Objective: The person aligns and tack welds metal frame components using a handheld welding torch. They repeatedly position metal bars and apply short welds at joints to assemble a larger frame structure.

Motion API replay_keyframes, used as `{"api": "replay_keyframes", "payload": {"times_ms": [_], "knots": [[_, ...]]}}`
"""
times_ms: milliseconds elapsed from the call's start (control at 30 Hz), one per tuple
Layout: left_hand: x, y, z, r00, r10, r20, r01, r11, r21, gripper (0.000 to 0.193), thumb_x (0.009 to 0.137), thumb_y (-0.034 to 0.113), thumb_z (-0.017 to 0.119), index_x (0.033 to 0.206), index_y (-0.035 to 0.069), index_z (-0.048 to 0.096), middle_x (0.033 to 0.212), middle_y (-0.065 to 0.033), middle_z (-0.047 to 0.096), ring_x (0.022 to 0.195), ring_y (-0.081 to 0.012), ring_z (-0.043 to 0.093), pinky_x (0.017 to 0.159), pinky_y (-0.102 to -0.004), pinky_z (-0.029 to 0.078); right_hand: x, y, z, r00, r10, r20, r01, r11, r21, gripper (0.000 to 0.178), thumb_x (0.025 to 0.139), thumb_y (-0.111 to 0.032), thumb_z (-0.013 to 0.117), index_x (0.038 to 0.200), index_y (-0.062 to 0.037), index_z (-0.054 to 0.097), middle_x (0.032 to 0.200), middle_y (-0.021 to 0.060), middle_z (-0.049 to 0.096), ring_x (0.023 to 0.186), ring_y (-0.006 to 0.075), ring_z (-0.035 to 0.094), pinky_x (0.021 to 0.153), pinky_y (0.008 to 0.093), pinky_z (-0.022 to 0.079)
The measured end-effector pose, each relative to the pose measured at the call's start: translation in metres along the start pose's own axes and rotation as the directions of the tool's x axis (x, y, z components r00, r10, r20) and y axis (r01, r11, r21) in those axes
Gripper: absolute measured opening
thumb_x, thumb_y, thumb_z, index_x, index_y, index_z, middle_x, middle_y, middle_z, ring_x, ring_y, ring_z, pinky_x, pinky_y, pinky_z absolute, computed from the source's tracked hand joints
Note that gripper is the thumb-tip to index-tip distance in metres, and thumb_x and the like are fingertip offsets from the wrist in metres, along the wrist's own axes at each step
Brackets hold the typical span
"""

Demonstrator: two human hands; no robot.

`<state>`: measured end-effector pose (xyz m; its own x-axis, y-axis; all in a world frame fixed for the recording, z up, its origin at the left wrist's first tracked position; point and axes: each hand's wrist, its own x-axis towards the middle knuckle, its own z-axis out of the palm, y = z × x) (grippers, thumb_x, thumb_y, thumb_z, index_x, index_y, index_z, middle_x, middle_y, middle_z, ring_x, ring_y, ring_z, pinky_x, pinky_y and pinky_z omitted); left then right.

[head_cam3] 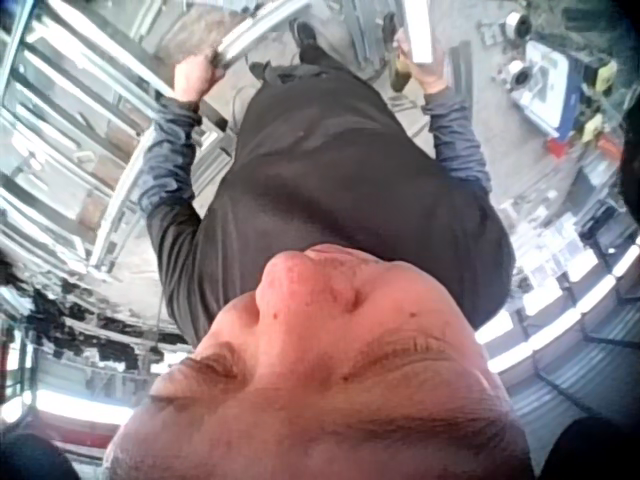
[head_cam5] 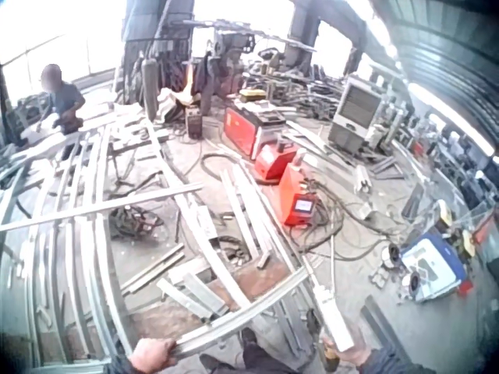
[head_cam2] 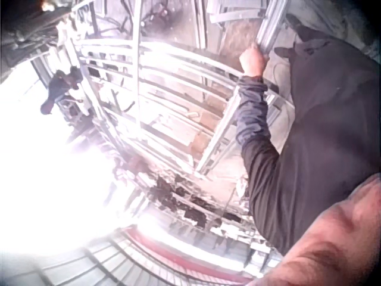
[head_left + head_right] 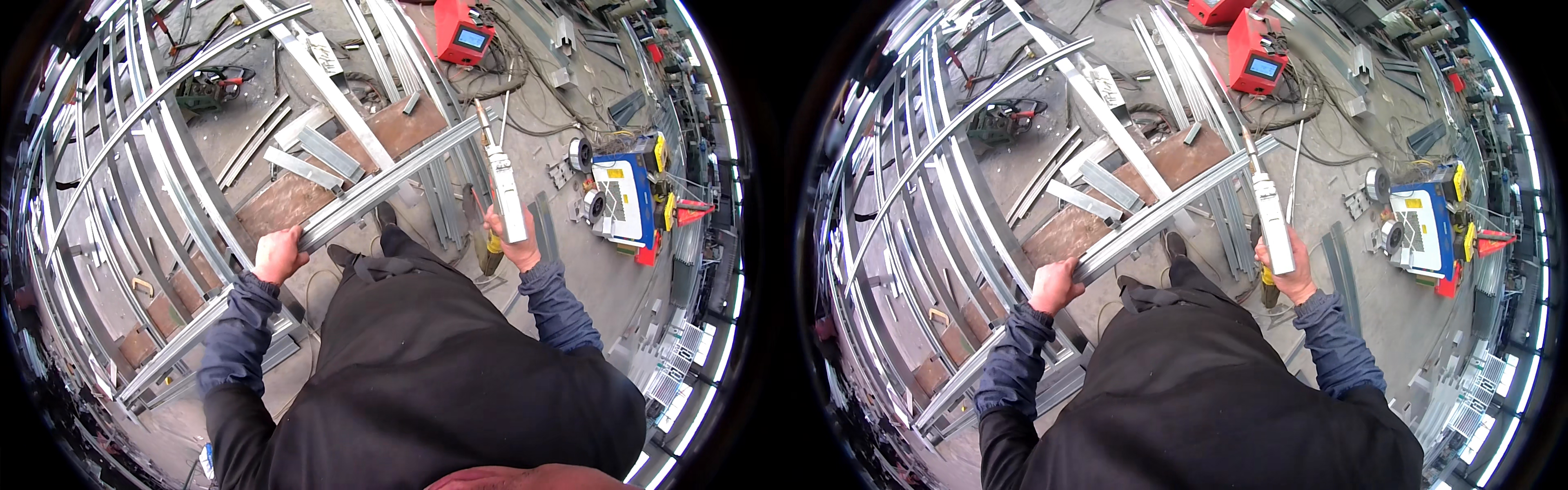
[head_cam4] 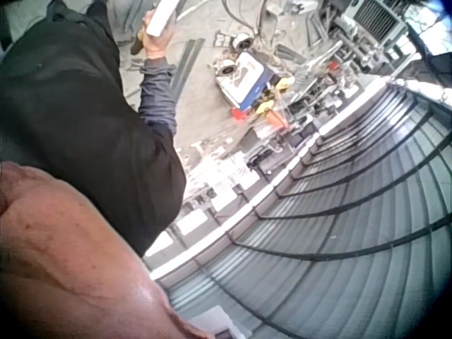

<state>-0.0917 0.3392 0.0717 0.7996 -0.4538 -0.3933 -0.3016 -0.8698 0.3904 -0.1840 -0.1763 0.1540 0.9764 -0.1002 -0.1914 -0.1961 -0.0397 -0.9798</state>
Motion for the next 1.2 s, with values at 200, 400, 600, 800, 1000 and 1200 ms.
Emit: {"api": "replay_keyframes", "payload": {"times_ms": [200, 400, 600, 800, 1000, 1200], "knots": [[-0.011, 0.016, 0.016, 0.980, 0.100, -0.170, -0.088, 0.993, 0.076, 0.033, 0.073, 0.020, 0.086, 0.100, 0.007, 0.073, 0.108, -0.0131, 0.063, 0.107, -0.0378, 0.066, 0.084, -0.0495, 0.062, 0.005, 0.004, -0.008, 1.000, 0.011, 0.014, -0.009, 0.994, -0.105, 0.057, 0.098, -0.004, 0.086, 0.148, 0.0004, 0.060, 0.107, 0.0047, 0.072, 0.095, 0.0123, 0.070, 0.085, 0.0304, 0.060], [-0.012, 0.017, 0.042, 0.974, 0.048, -0.221, -0.027, 0.995, 0.098, 0.033, 0.077, 0.015, 0.085, 0.103, 0.005, 0.068, 0.110, -0.0155, 0.062, 0.107, -0.0379, 0.066, 0.084, -0.0491, 0.061, 0.005, 0.023, -0.015, 0.999, -0.040, 0.023, 0.044, 0.968, -0.248, 0.062, 0.099, -0.014, 0.089, 0.153, -0.0016, 0.060, 0.110, 0.0061, 0.078, 0.100, 0.0133, 0.074, 0.091, 0.0316, 0.060], [-0.015, 0.018, 0.044, 0.980, -0.020, -0.196, 0.040, 0.995, 0.097, 0.035, 0.079, 0.014, 0.084, 0.108, 0.006, 0.066, 0.112, -0.0151, 0.063, 0.110, -0.0380, 0.065, 0.087, -0.0506, 0.059, 0.005, 0.002, 0.001, 0.996, -0.017, 0.087, 0.051, 0.915, -0.400, 0.062, 0.098, -0.022, 0.090, 0.150, -0.0023, 0.062, 0.114, 0.0108, 0.081, 0.100, 0.0172, 0.078, 0.088, 0.0333, 0.061], [-0.016, 0.031, 0.048, 0.961, -0.049, -0.271, 0.068, 0.996, 0.059, 0.047, 0.084, 0.026, 0.089, 0.119, 0.006, 0.067, 0.116, -0.0139, 0.064, 0.114, -0.0373, 0.064, 0.091, -0.0500, 0.054, -0.004, -0.007, 0.013, 0.989, -0.081, 0.126, 0.144, 0.745, -0.651, 0.072, 0.095, -0.023, 0.093, 0.156, -0.0048, 0.058, 0.125, 0.0188, 0.081, 0.110, 0.0329, 0.082, 0.094, 0.0386, 0.062], [-0.010, 0.039, 0.062, 0.931, -0.051, -0.361, 0.053, 0.999, -0.003, 0.057, 0.087, 0.036, 0.091, 0.131, 0.007, 0.069, 0.119, -0.0131, 0.064, 0.114, -0.0358, 0.063, 0.095, -0.0485, 0.051, -0.011, 0.007, 0.015, 0.983, -0.026, 0.182, 0.131, 0.792, -0.596, 0.084, 0.091, -0.004, 0.079, 0.168, -0.0078, 0.045, 0.132, 0.0254, 0.077, 0.120, 0.0464, 0.075, 0.099, 0.0455, 0.060], [-0.007, 0.043, 0.073, 0.915, -0.092, -0.392, 0.094, 0.995, -0.014, 0.057, 0.086, 0.036, 0.091, 0.131, 0.007, 0.074, 0.119, -0.0113, 0.067, 0.115, -0.0355, 0.063, 0.097, -0.0483, 0.051, -0.019, 0.007, 0.015, 0.990, -0.004, 0.140, 0.087, 0.802, -0.591, 0.066, 0.095, -0.009, 0.077, 0.155, -0.0044, 0.051, 0.126, 0.0244, 0.077, 0.119, 0.0439, 0.074, 0.098, 0.0463, 0.058]]}}
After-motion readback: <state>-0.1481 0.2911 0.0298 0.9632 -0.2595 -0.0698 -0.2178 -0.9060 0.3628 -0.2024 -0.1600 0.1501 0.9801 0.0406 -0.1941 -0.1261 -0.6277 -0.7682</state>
